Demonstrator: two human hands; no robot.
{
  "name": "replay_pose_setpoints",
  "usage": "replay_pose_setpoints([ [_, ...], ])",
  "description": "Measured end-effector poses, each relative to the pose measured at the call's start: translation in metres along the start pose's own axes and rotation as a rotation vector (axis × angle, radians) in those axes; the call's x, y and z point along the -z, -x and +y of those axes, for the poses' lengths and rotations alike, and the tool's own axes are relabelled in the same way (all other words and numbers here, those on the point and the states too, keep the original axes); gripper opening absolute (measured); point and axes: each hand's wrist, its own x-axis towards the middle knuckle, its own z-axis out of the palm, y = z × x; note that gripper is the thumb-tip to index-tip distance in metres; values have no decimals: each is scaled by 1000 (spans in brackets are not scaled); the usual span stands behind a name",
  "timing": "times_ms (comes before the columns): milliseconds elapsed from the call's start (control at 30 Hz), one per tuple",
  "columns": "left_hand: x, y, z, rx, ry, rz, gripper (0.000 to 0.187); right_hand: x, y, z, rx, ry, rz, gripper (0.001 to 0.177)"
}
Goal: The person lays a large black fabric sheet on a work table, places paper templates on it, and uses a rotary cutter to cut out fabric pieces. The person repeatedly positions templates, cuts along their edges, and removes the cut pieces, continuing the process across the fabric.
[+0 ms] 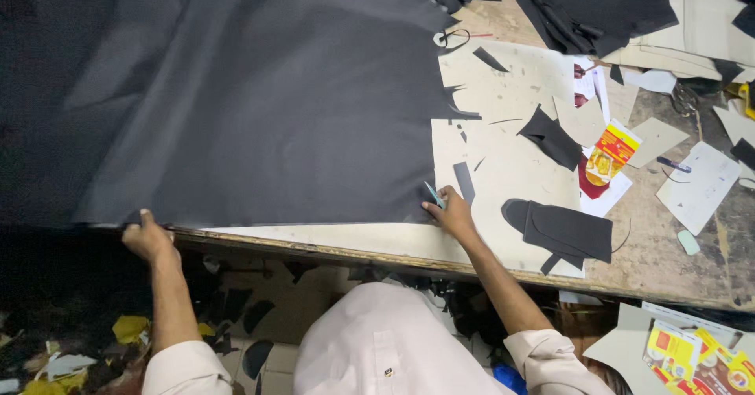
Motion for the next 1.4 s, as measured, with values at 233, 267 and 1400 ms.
replay_pose_setpoints([
  [233,-69,92,20,-366,-579,484,94,33,50,-34,-45,165,-15,37],
  [267,-95,122,22,-548,-640,390,97,34,51,-38,-32,205,34,33],
  [1400,-107,-144,51,-1135,-956,150,52,-29,62,-86,-86,400,428,42],
])
